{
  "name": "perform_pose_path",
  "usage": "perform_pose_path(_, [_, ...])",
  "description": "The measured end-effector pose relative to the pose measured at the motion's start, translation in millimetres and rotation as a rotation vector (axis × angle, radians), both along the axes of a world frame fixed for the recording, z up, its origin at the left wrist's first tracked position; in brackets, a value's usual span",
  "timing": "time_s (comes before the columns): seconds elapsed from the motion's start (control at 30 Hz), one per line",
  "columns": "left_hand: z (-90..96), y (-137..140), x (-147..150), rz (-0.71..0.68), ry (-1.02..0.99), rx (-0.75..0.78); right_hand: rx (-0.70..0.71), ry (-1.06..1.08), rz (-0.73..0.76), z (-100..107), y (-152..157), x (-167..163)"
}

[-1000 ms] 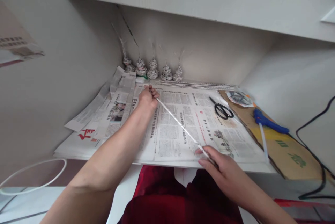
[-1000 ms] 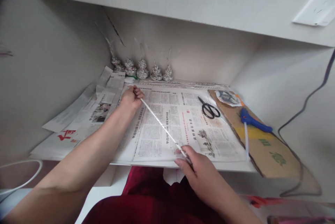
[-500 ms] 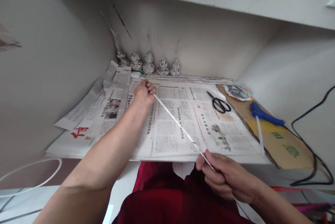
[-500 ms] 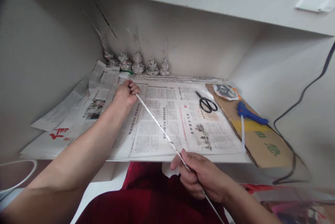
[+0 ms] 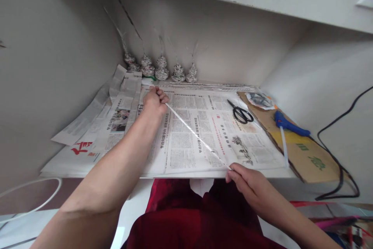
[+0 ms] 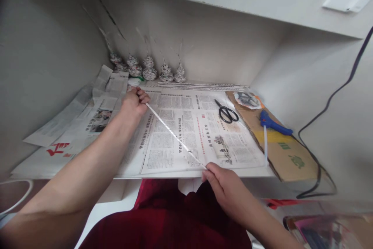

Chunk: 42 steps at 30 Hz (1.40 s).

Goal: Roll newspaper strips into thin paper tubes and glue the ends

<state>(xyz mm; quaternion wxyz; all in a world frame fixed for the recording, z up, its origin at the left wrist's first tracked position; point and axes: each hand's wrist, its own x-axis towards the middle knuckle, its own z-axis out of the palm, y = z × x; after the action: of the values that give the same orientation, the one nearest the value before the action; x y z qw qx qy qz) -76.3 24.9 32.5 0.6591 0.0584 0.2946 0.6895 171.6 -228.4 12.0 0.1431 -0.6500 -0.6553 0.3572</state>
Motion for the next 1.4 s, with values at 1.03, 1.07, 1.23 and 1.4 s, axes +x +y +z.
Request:
perform_pose_path(1.03, [-0.8, -4.8, 8.7, -0.094, -0.028, 0.014, -0.217, 0.625, -0.034, 3.1, 68.2, -45.9])
perform_pose_path(1.07, [-0.8, -5.0, 8.7, -0.092, -0.028, 0.012, -0.203, 0.61, -0.041, 2.6, 68.7, -45.3])
perform_pose_path(1.23, [-1.5, -6.2, 9.4, -0.1, -0.029, 0.016, -0.119, 0.442, -0.05, 2.1, 69.8, -46.1])
perform_pose_path(1.4, [0.5, -8.5, 8.2, -0.138, -0.027, 0.011, 0.043, 0.344, -0.028, 0.4, 71.9, -50.0])
